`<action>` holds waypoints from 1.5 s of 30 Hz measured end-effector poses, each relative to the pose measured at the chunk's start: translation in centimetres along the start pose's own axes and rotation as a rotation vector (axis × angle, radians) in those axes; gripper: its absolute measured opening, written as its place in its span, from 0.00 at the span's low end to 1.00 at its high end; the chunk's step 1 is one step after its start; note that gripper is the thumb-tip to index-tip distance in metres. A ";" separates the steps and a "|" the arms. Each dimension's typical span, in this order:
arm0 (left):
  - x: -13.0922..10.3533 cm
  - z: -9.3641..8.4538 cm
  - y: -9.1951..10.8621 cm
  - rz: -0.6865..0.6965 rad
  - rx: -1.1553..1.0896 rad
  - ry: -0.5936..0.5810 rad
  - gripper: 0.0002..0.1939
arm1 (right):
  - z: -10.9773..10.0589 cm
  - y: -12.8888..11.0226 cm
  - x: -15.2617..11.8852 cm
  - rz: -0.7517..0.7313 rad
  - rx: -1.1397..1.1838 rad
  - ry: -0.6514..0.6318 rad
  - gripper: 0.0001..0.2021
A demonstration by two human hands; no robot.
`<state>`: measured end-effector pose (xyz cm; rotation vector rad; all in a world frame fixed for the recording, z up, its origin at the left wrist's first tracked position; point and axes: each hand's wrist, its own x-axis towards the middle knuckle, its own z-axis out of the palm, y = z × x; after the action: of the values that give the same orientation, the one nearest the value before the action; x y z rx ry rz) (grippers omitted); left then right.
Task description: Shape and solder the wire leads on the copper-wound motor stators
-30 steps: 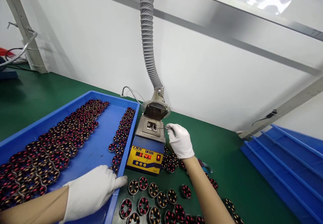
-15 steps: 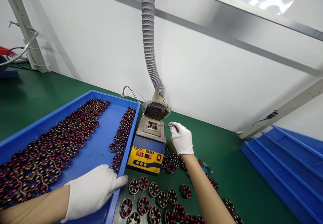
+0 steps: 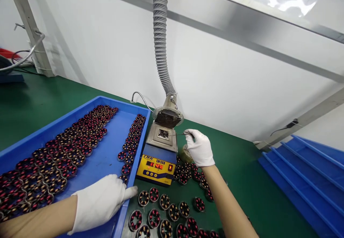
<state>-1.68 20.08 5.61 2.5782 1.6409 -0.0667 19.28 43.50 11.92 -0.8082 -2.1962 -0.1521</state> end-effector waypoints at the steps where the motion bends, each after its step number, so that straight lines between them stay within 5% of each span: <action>1: 0.0 0.0 0.0 -0.002 -0.002 -0.003 0.19 | -0.1 0.0 0.2 -0.029 -0.012 -0.024 0.09; 6: 0.0 -0.1 0.0 -0.007 0.003 -0.001 0.21 | 0.2 -0.7 1.4 -0.135 -0.084 -0.141 0.09; 14: 0.0 0.8 -0.3 -0.002 0.013 0.032 0.21 | 1.7 -1.8 2.9 -0.102 -0.064 -0.199 0.08; 26: 0.0 0.8 -0.2 0.006 0.016 0.032 0.20 | 2.6 -2.0 3.2 0.074 -0.025 -0.022 0.11; 33: 0.0 0.4 -0.2 0.007 0.011 0.023 0.19 | 4.0 -1.5 3.1 0.108 -0.002 -0.045 0.10; 45: -0.1 0.6 -0.1 -0.001 0.001 0.021 0.18 | 3.2 -1.5 4.0 0.032 -0.041 -0.110 0.08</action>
<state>-1.84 20.01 5.00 2.5872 1.6500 -0.0403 14.37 45.50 12.74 -0.8923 -2.2885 -0.1402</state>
